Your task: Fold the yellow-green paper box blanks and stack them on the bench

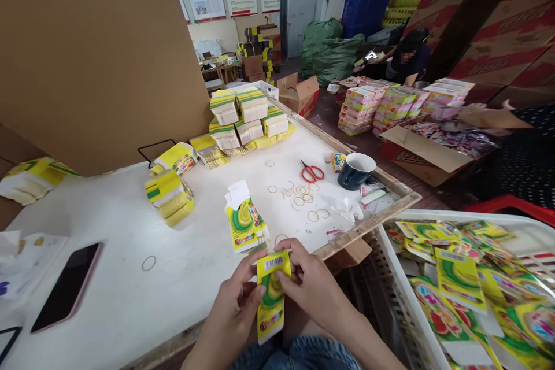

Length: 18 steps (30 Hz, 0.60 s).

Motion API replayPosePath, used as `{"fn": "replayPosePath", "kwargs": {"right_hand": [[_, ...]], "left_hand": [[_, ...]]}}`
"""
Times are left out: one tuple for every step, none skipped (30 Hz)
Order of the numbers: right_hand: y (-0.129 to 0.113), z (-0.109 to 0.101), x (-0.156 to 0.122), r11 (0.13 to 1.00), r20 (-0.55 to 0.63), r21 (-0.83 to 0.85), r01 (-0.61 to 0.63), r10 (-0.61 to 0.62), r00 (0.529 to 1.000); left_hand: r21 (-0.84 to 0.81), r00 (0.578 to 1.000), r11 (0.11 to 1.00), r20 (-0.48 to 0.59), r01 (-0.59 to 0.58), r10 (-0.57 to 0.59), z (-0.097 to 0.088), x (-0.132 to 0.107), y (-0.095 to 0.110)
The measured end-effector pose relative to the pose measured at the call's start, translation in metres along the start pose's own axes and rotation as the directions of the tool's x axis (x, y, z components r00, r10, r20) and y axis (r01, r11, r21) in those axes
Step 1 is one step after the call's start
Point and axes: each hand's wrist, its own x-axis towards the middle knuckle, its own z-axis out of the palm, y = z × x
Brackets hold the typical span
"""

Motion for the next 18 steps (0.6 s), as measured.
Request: {"fn": "replayPosePath", "kwargs": {"right_hand": [[-0.001, 0.001, 0.001, 1.0, 0.001, -0.022, 0.004, -0.004, 1.0], [-0.002, 0.002, 0.001, 0.999, 0.003, -0.036, 0.009, -0.009, 1.0], [-0.003, 0.002, 0.001, 0.999, 0.004, -0.045, 0.01, -0.01, 1.0], [-0.004, 0.003, 0.001, 0.999, -0.001, -0.05, 0.006, -0.006, 1.0], [-0.005, 0.004, 0.002, 0.999, -0.013, -0.051, -0.004, 0.003, 1.0], [-0.005, 0.005, 0.002, 0.999, -0.029, -0.047, -0.016, 0.015, 0.999], [-0.006, 0.005, 0.002, 0.999, -0.046, -0.037, -0.024, 0.022, 0.999], [-0.006, 0.004, 0.002, 1.0, -0.055, -0.02, -0.02, 0.019, 0.998], [-0.005, 0.003, 0.002, 1.0, -0.053, 0.004, -0.002, 0.003, 0.999], [-0.004, 0.001, 0.002, 0.999, -0.047, 0.036, 0.029, -0.028, 0.999], [-0.003, 0.0, 0.002, 0.995, -0.04, 0.075, 0.069, -0.066, 0.997], [-0.002, -0.001, 0.003, 0.987, -0.038, 0.119, 0.106, -0.102, 0.994], [-0.001, -0.002, 0.003, 0.977, -0.042, 0.169, 0.132, -0.126, 0.991], [-0.001, -0.002, 0.002, 0.964, -0.052, 0.225, 0.142, -0.133, 0.99], [-0.001, -0.002, 0.002, 0.948, -0.066, 0.283, 0.143, -0.13, 0.989], [-0.001, -0.004, 0.001, 0.933, -0.078, 0.333, 0.139, -0.12, 0.99], [-0.002, -0.008, -0.002, 0.922, -0.094, 0.362, 0.139, -0.112, 0.989], [-0.002, -0.016, -0.005, 0.923, -0.124, 0.356, 0.15, -0.113, 0.986]], "left_hand": [[-0.012, 1.0, 1.0, 0.0, 0.004, -0.004, 0.0, 0.0, 0.0], [-0.021, 1.0, 1.0, 0.002, 0.007, -0.007, 0.001, -0.001, 0.001], [-0.024, 1.0, 1.0, 0.004, 0.009, -0.009, 0.001, -0.001, 0.002], [-0.021, 1.0, 1.0, 0.004, 0.009, -0.009, 0.002, -0.001, 0.003], [-0.012, 1.0, 1.0, 0.003, 0.007, -0.007, 0.003, 0.0, 0.003], [-0.002, 1.0, 1.0, -0.005, 0.003, -0.003, 0.003, 0.0, 0.004], [0.003, 1.0, 1.0, -0.016, 0.0, 0.001, 0.003, 0.001, 0.005], [0.0, 1.0, 1.0, -0.031, -0.006, 0.006, 0.002, 0.001, 0.007], [-0.014, 0.999, 1.0, -0.048, -0.006, 0.006, 0.001, 0.002, 0.008], [-0.039, 0.998, 0.999, -0.064, -0.002, -0.001, 0.0, 0.002, 0.01], [-0.069, 0.997, 0.998, -0.075, 0.005, -0.01, 0.0, 0.003, 0.011], [-0.097, 0.997, 0.995, -0.079, 0.01, -0.018, 0.001, 0.003, 0.013], [-0.119, 0.997, 0.993, -0.076, 0.016, -0.025, 0.002, 0.004, 0.014], [-0.135, 0.997, 0.991, -0.07, 0.014, -0.024, 0.005, 0.005, 0.015], [-0.142, 0.998, 0.99, -0.062, 0.005, -0.014, 0.009, 0.006, 0.016], [-0.134, 0.999, 0.991, -0.051, -0.011, 0.004, 0.014, 0.008, 0.016], [-0.099, 0.999, 0.995, -0.04, -0.031, 0.027, 0.018, 0.01, 0.017], [-0.028, 0.998, 0.998, -0.037, -0.061, 0.06, 0.02, 0.013, 0.019]]}}
